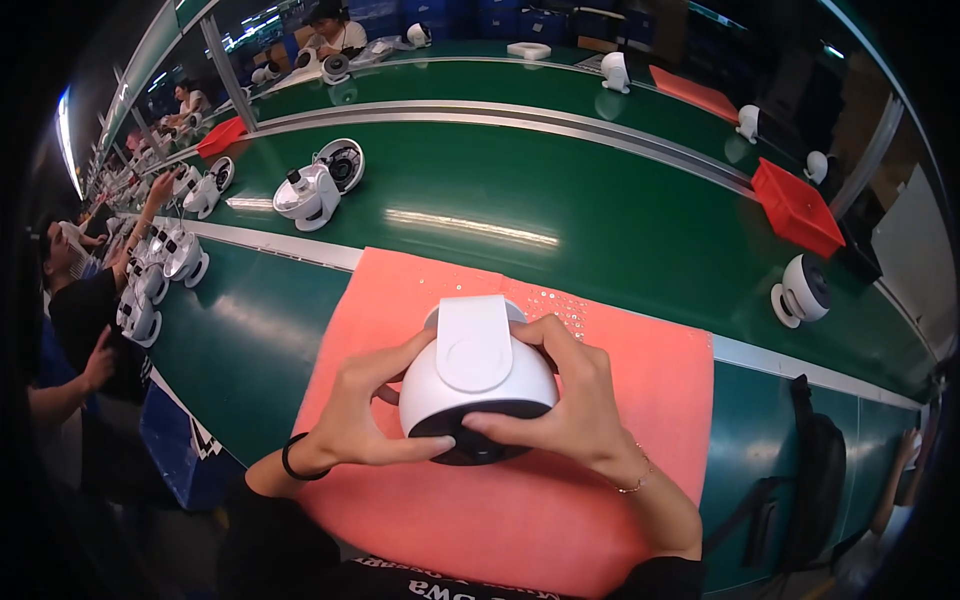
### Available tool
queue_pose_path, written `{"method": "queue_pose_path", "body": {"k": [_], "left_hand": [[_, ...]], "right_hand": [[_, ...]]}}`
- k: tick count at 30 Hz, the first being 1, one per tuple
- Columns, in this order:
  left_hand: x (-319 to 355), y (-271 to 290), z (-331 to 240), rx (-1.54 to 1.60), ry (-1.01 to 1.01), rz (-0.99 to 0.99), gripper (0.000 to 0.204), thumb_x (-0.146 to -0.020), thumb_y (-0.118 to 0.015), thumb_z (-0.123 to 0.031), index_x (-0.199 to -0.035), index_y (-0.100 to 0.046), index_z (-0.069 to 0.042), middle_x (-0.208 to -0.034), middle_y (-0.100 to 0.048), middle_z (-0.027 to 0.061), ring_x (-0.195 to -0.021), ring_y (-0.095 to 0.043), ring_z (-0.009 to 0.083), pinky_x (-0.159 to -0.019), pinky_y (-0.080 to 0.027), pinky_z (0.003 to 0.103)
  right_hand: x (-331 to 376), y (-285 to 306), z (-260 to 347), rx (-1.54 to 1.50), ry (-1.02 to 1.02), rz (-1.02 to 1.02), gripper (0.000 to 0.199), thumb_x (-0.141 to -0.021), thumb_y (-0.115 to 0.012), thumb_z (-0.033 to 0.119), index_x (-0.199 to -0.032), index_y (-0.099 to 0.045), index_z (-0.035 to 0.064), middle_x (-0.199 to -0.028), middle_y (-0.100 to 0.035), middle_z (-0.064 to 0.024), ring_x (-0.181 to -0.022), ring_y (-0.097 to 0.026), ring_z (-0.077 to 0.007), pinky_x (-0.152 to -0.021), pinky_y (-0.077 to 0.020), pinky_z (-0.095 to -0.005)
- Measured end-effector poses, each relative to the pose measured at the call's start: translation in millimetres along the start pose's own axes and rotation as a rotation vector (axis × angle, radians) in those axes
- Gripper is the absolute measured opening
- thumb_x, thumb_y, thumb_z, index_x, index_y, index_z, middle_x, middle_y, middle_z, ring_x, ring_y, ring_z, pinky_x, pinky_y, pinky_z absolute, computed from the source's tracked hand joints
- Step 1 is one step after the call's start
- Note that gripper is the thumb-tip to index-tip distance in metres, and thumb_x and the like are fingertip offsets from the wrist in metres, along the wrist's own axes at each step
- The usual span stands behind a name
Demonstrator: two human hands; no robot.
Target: Assemble the housing and internal components of an electronic security camera on a production line.
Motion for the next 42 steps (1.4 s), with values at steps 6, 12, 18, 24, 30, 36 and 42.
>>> {"method": "queue_pose_path", "body": {"k": [6,12,18,24,30,36,42], "left_hand": [[-5.9,3.5,-22.1,-0.105,-0.189,-0.079,0.088,-0.059,-0.082,-0.024,-0.132,-0.043,0.006,-0.103,-0.065,0.0201,-0.091,-0.067,0.0255,-0.074,-0.058,0.034],[-3.6,12.7,7.1,0.168,-0.039,-0.087,0.087,-0.065,-0.082,-0.026,-0.137,-0.04,0.001,-0.121,-0.059,0.0167,-0.104,-0.061,0.0229,-0.083,-0.055,0.036],[-28.3,19.0,-13.8,0.533,-0.116,-0.072,0.093,-0.069,-0.077,-0.027,-0.145,-0.027,-0.006,-0.13,-0.052,0.0141,-0.117,-0.053,0.0237,-0.092,-0.05,0.038],[-48.8,56.4,-16.7,0.806,-0.241,-0.163,0.083,-0.068,-0.076,-0.026,-0.139,-0.039,-0.005,-0.121,-0.057,0.009,-0.11,-0.054,0.0195,-0.093,-0.043,0.035],[-67.4,49.6,8.8,0.846,-0.259,-0.163,0.076,-0.069,-0.072,-0.027,-0.137,-0.043,-0.006,-0.115,-0.058,0.0061,-0.103,-0.056,0.0155,-0.08,-0.05,0.029],[-81.4,22.6,29.4,0.945,-0.163,-0.104,0.074,-0.077,-0.069,-0.028,-0.139,-0.036,-0.002,-0.126,-0.053,0.0085,-0.116,-0.052,0.0186,-0.095,-0.047,0.034],[-105.1,-21.1,73.1,1.313,0.032,-0.149,0.067,-0.086,-0.053,-0.058,-0.133,-0.044,-0.01,-0.125,-0.055,0.0071,-0.113,-0.055,0.0181,-0.097,-0.046,0.038]], "right_hand": [[1.7,13.8,9.0,-0.018,0.143,-0.056,0.07,-0.053,-0.089,0.03,-0.105,-0.053,-0.001,-0.096,-0.063,-0.0145,-0.087,-0.065,-0.0237,-0.076,-0.0522,-0.033],[-5.5,3.8,-4.4,-0.169,-0.183,0.025,0.082,-0.062,-0.081,0.035,-0.125,-0.039,0.0037,-0.115,-0.051,-0.0154,-0.108,-0.053,-0.026,-0.093,-0.0423,-0.0363],[2.7,27.9,-7.5,-0.462,-0.088,-0.113,0.084,-0.078,-0.067,0.034,-0.141,-0.024,-0.0018,-0.135,-0.041,-0.016,-0.124,-0.044,-0.0267,-0.105,-0.0337,-0.0391],[-47.2,16.7,33.8,-0.347,-0.062,0.047,0.085,-0.071,-0.071,0.028,-0.138,-0.03,-0.0032,-0.133,-0.042,-0.0147,-0.124,-0.042,-0.0236,-0.105,-0.0327,-0.0356],[-56.6,17.4,17.5,-0.403,-0.042,-0.103,0.088,-0.064,-0.075,0.029,-0.135,-0.035,-0.0042,-0.125,-0.049,-0.0135,-0.118,-0.048,-0.0223,-0.101,-0.0358,-0.0339],[-56.2,22.1,-6.2,-0.449,-0.086,-0.182,0.085,-0.066,-0.071,0.027,-0.137,-0.035,-0.0038,-0.127,-0.047,-0.0136,-0.121,-0.046,-0.0232,-0.103,-0.0331,-0.0344],[-44.8,26.7,-13.5,-0.315,0.01,-0.356,0.082,-0.068,-0.07,-0.001,-0.141,-0.03,0.0022,-0.136,-0.038,-0.0144,-0.126,-0.041,-0.0264,-0.105,-0.0342,-0.0365]]}}
Point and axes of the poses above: each hand's wrist, its own x-axis away from the middle knuckle, its own y-axis out of the back of the hand, z = x × y, the point moved 10 cm from there along -x, towards the middle knuckle
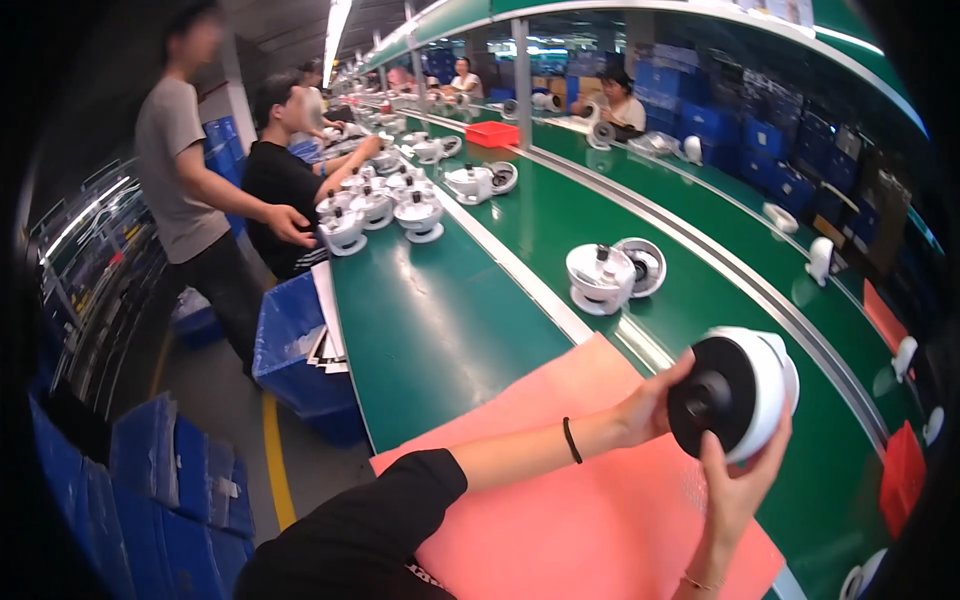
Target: Assemble the housing and internal components of an electronic security camera on a production line.
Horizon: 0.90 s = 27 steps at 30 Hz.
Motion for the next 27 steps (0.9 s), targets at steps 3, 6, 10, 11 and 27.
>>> {"method": "queue_pose_path", "body": {"k": [3,6,10,11,27], "left_hand": [[-12.4,12.2,9.6,0.112,-0.046,-0.146,0.079,-0.081,-0.048,-0.069,-0.136,-0.041,-0.013,-0.131,-0.05,0.0085,-0.117,-0.052,0.0252,-0.099,-0.043,0.044],[0.9,32.3,-12.6,-0.026,-0.128,-0.212,0.081,-0.081,-0.045,-0.072,-0.137,-0.04,-0.012,-0.134,-0.048,0.0107,-0.119,-0.051,0.0273,-0.101,-0.042,0.046],[-8.9,35.0,-2.3,0.073,-0.146,-0.182,0.085,-0.082,-0.035,-0.075,-0.138,-0.038,-0.012,-0.133,-0.049,0.0111,-0.118,-0.051,0.0284,-0.098,-0.044,0.046],[-12.4,38.3,2.1,0.07,-0.151,-0.225,0.084,-0.082,-0.035,-0.075,-0.137,-0.038,-0.012,-0.133,-0.049,0.0111,-0.117,-0.052,0.0282,-0.098,-0.044,0.046],[10.3,199.3,-96.6,-0.247,-0.696,-1.138,0.079,-0.071,-0.072,-0.002,-0.131,-0.02,-0.008,-0.137,-0.015,0.0197,-0.122,-0.038,0.0284,-0.095,-0.048,0.04]], "right_hand": [[7.8,-14.5,7.9,0.422,0.23,-0.105,0.093,-0.064,-0.079,0.008,-0.141,-0.027,-0.0001,-0.137,-0.037,-0.0165,-0.129,-0.037,-0.0296,-0.107,-0.0303,-0.0384],[12.1,-44.0,-6.5,0.449,0.209,-0.047,0.097,-0.064,-0.082,0.017,-0.14,-0.026,-0.0028,-0.138,-0.034,-0.02,-0.13,-0.035,-0.0312,-0.106,-0.0328,-0.0387],[9.2,-40.5,-0.1,0.484,0.249,0.02,0.095,-0.064,-0.081,0.015,-0.141,-0.027,0.0053,-0.135,-0.04,-0.0186,-0.122,-0.046,-0.0303,-0.086,-0.0526,-0.0385],[8.4,-34.7,-1.7,0.475,0.233,0.015,0.094,-0.064,-0.08,0.015,-0.141,-0.027,0.0055,-0.135,-0.04,-0.0182,-0.122,-0.046,-0.0305,-0.086,-0.0528,-0.0387],[5.9,151.9,-195.6,-0.593,-0.557,-0.598,0.059,-0.086,-0.064,0.039,-0.129,-0.042,0.0063,-0.126,-0.047,-0.0136,-0.119,-0.048,-0.0297,-0.099,-0.0412,-0.0461]]}}
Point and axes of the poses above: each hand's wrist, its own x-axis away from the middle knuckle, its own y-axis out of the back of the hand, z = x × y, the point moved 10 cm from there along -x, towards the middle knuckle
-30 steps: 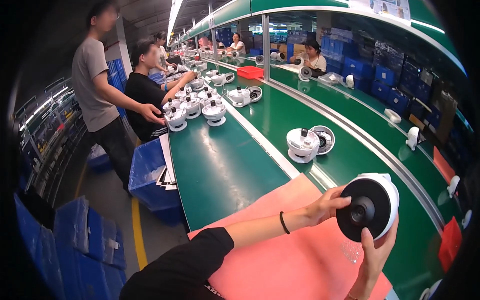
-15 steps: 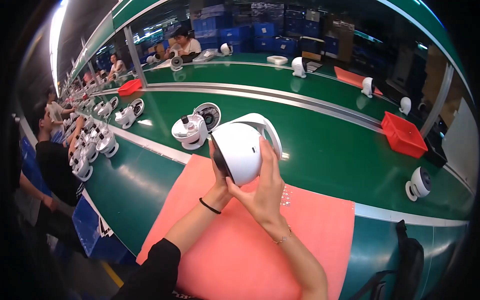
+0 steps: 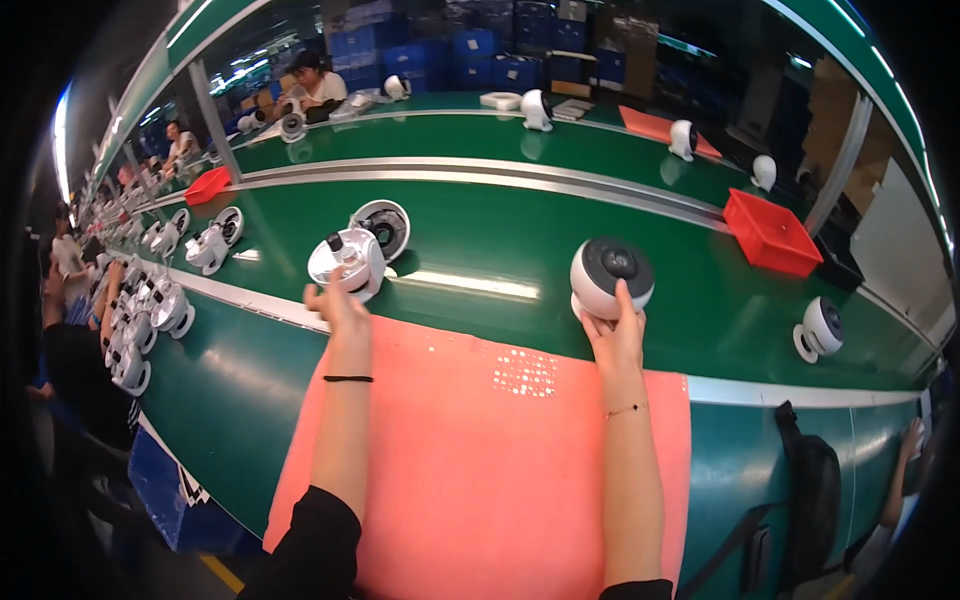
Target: Assemble the housing and internal components of an electronic security camera on a production line.
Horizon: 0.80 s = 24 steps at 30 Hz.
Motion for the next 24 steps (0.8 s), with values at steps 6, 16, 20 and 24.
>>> {"method": "queue_pose_path", "body": {"k": [6,16,20,24], "left_hand": [[-16.7,3.9,17.8,0.026,0.362,0.229,0.058,-0.081,-0.065,-0.015,-0.13,-0.034,-0.015,-0.128,-0.04,0.0151,-0.119,-0.043,0.0314,-0.101,-0.038,0.048],[8.1,-33.1,-11.2,-0.119,0.295,0.608,0.059,-0.085,-0.065,-0.028,-0.13,-0.037,-0.003,-0.121,-0.05,0.0202,-0.108,-0.057,0.032,-0.086,-0.053,0.039],[39.9,-50.1,-22.0,-0.219,0.468,0.7,0.058,-0.082,-0.066,-0.039,-0.121,-0.048,0.0,-0.101,-0.058,0.0255,-0.076,-0.065,0.0221,-0.058,-0.055,0.021],[69.8,-62.0,-41.4,-0.266,0.523,0.849,0.069,-0.081,-0.064,-0.046,-0.125,-0.043,0.002,-0.094,-0.062,0.0276,-0.071,-0.067,0.0235,-0.062,-0.056,0.023]], "right_hand": [[26.3,-28.6,-26.5,-0.16,-0.118,-0.031,0.069,-0.082,-0.071,0.037,-0.132,-0.035,0.0058,-0.126,-0.041,-0.0137,-0.109,-0.049,-0.0314,-0.094,-0.046,-0.0479],[94.8,-120.4,-28.1,1.121,0.475,0.49,0.069,-0.075,-0.072,0.014,-0.134,-0.036,0.0107,-0.123,-0.041,-0.0157,-0.101,-0.051,-0.0253,-0.084,-0.0465,-0.038],[151.3,-160.7,-11.2,1.555,1.082,0.498,0.07,-0.07,-0.066,0.001,-0.135,-0.042,0.0146,-0.133,-0.033,-0.0152,-0.117,-0.031,-0.0368,-0.098,-0.0311,-0.0462],[180.4,-172.6,-13.2,1.731,1.513,0.392,0.064,-0.065,-0.064,-0.005,-0.122,-0.058,0.0231,-0.14,-0.031,-0.0087,-0.116,-0.029,-0.0349,-0.096,-0.0314,-0.045]]}}
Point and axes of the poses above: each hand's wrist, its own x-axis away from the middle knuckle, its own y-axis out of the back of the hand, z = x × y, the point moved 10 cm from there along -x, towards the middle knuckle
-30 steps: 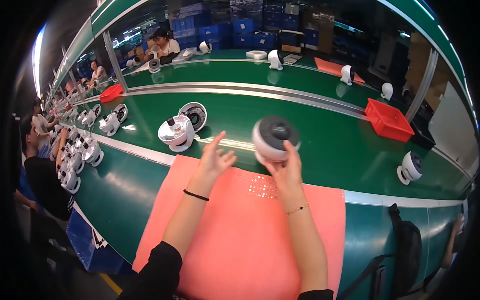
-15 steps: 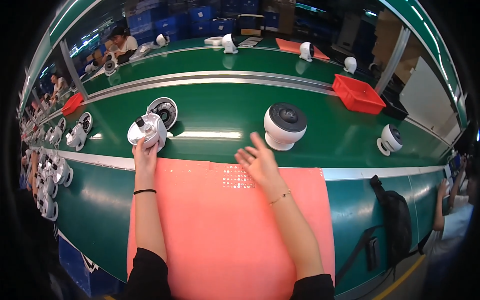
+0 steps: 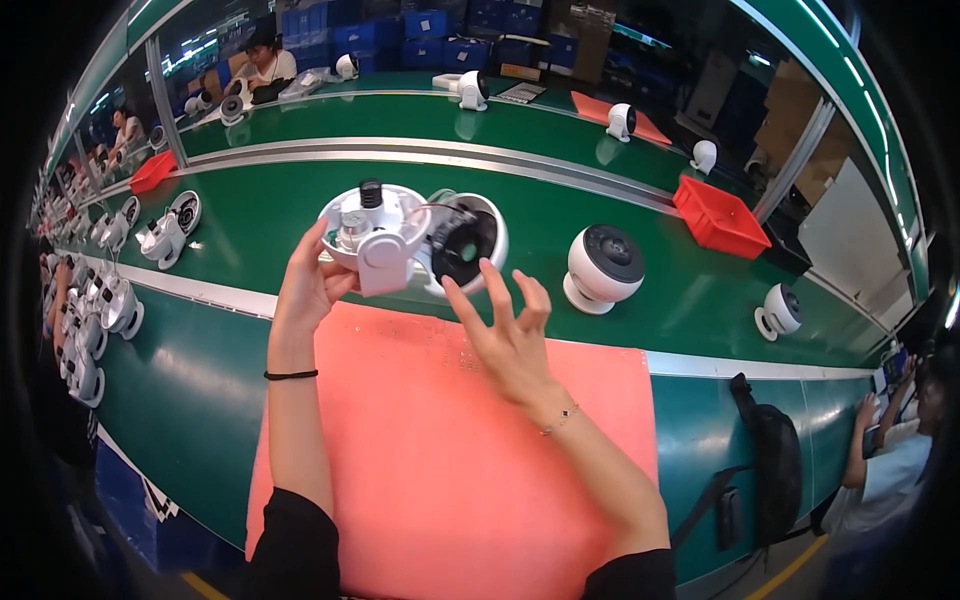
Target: Assemble the housing and internal components of an electronic security camera on a production line.
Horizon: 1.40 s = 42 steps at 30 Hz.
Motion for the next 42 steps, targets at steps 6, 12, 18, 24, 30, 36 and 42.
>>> {"method": "queue_pose_path", "body": {"k": [6,12,18,24,30,36,42], "left_hand": [[14.9,-35.2,-1.3,-0.138,0.085,0.132,0.062,-0.082,-0.058,-0.054,-0.125,-0.047,-0.01,-0.081,-0.067,0.0152,-0.069,-0.067,0.0217,-0.062,-0.055,0.028],[31.4,-45.3,-1.7,-0.251,0.102,0.249,0.05,-0.085,-0.054,-0.051,-0.103,-0.063,-0.005,-0.084,-0.068,0.0068,-0.066,-0.065,0.0146,-0.06,-0.052,0.026],[107.8,-139.1,88.1,-0.593,0.327,1.455,0.038,-0.092,-0.055,-0.031,-0.105,-0.066,0.002,-0.101,-0.066,0.006,-0.092,-0.058,0.0103,-0.082,-0.046,0.025],[169.0,-148.6,126.5,-1.033,0.391,1.748,0.037,-0.091,-0.053,-0.033,-0.081,-0.066,0.0,-0.063,-0.058,0.0048,-0.061,-0.049,0.0098,-0.059,-0.042,0.03],[121.0,-110.9,43.1,-1.026,0.084,0.8,0.037,-0.089,-0.056,-0.035,-0.077,-0.062,0.0,-0.062,-0.059,0.0072,-0.055,-0.055,0.0133,-0.053,-0.042,0.03],[199.5,-50.6,-2.7,-1.006,-0.171,0.557,0.044,-0.073,-0.075,-0.041,-0.069,-0.056,-0.001,-0.063,-0.061,0.012,-0.047,-0.058,0.0248,-0.047,-0.046,0.031],[211.9,-56.8,0.8,-1.145,-0.221,0.492,0.052,-0.068,-0.078,-0.045,-0.075,-0.059,0.003,-0.062,-0.061,0.0127,-0.046,-0.059,0.0255,-0.044,-0.048,0.032]], "right_hand": [[29.3,50.1,-3.5,0.121,0.228,-0.177,0.029,-0.063,-0.072,0.007,-0.086,-0.064,0.023,-0.114,-0.06,0.0051,-0.107,-0.034,-0.0276,-0.089,-0.0344,-0.0463],[37.0,126.3,-1.9,-0.529,0.101,0.087,0.029,-0.059,-0.07,0.001,-0.079,-0.052,0.0102,-0.107,-0.061,-0.0061,-0.108,-0.042,-0.035,-0.089,-0.0445,-0.0487],[73.9,112.1,15.2,-1.632,-0.606,0.578,0.054,-0.079,-0.074,0.01,-0.116,-0.036,0.0009,-0.105,-0.058,-0.0178,-0.096,-0.06,-0.0219,-0.085,-0.0477,-0.0342],[86.8,78.8,36.5,-1.538,-0.966,0.919,0.045,-0.085,-0.067,0.012,-0.12,-0.039,-0.0001,-0.108,-0.059,-0.0109,-0.099,-0.057,-0.0122,-0.08,-0.0466,-0.0259],[94.9,66.8,32.6,-1.459,-1.057,0.999,0.041,-0.086,-0.065,0.009,-0.118,-0.041,0.0004,-0.103,-0.064,-0.0088,-0.093,-0.06,-0.0103,-0.074,-0.0488,-0.0221],[88.4,47.3,47.4,-1.538,-1.076,1.036,0.04,-0.086,-0.065,0.007,-0.117,-0.041,0.0001,-0.102,-0.065,-0.0104,-0.094,-0.061,-0.0111,-0.076,-0.0518,-0.0238],[79.8,41.5,40.9,-1.362,-0.844,1.022,0.033,-0.081,-0.072,0.013,-0.103,-0.052,0.0005,-0.078,-0.066,-0.0069,-0.07,-0.063,-0.0098,-0.06,-0.0496,-0.0223]]}}
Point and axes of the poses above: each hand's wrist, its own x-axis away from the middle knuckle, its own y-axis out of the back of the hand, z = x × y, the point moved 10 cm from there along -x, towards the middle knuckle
